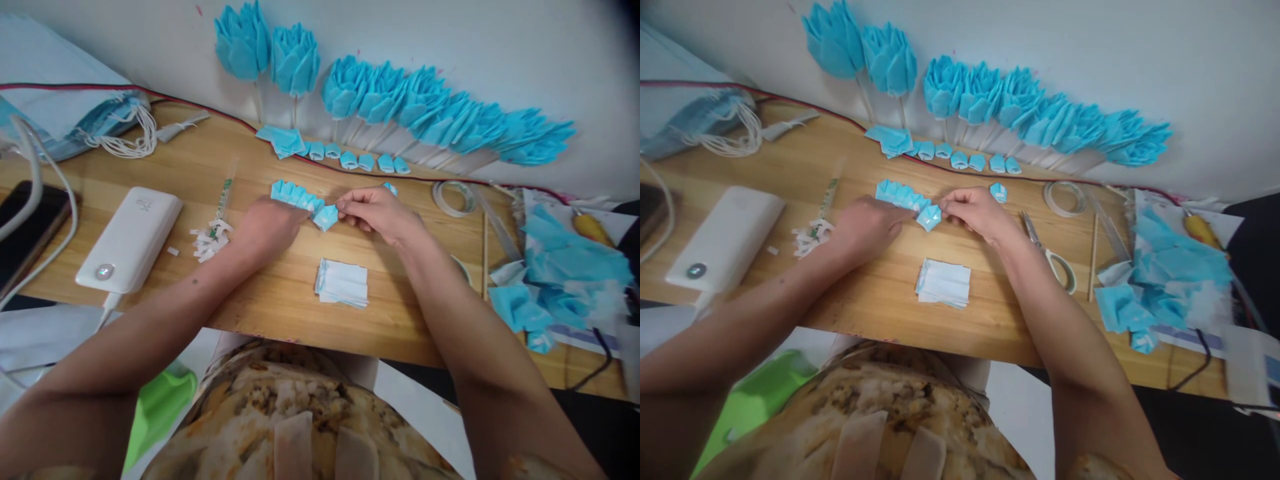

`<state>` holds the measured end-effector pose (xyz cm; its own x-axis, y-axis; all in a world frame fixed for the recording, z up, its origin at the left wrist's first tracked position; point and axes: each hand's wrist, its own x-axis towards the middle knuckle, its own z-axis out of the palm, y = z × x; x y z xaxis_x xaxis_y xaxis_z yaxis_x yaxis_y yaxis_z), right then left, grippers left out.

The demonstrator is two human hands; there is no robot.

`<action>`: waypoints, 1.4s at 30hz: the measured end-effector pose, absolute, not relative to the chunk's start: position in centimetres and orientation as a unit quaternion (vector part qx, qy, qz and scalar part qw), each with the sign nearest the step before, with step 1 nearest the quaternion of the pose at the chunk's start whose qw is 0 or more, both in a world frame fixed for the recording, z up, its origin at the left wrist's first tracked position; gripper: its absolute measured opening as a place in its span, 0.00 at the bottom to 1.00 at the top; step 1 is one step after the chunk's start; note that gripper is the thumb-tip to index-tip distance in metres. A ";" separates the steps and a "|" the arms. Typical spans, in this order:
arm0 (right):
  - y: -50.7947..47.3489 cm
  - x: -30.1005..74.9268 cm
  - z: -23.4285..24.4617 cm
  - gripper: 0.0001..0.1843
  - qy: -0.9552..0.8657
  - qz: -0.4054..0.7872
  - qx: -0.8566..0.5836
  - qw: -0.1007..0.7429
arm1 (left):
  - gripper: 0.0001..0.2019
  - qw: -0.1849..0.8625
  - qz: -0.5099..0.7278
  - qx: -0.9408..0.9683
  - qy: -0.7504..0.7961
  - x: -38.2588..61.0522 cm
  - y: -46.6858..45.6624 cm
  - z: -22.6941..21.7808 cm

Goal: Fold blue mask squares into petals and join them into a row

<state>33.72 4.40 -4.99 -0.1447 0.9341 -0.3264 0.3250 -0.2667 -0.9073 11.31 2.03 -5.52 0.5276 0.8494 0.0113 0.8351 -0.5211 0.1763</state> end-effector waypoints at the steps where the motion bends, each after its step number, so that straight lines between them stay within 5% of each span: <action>1: 4.5 33.5 -4.9 0.09 -0.534 0.532 -0.593 0.284 | 0.22 0.073 0.043 0.872 0.482 11.3 2.0 -5.5; 21: 4.8 32.5 -5.6 0.09 -0.572 0.442 -0.626 0.292 | 0.23 0.087 0.016 0.863 0.497 11.5 1.7 -5.1; 42: 5.0 32.6 -6.8 0.11 -0.607 0.389 -0.632 0.284 | 0.20 0.116 0.146 0.840 0.510 10.8 2.1 -6.4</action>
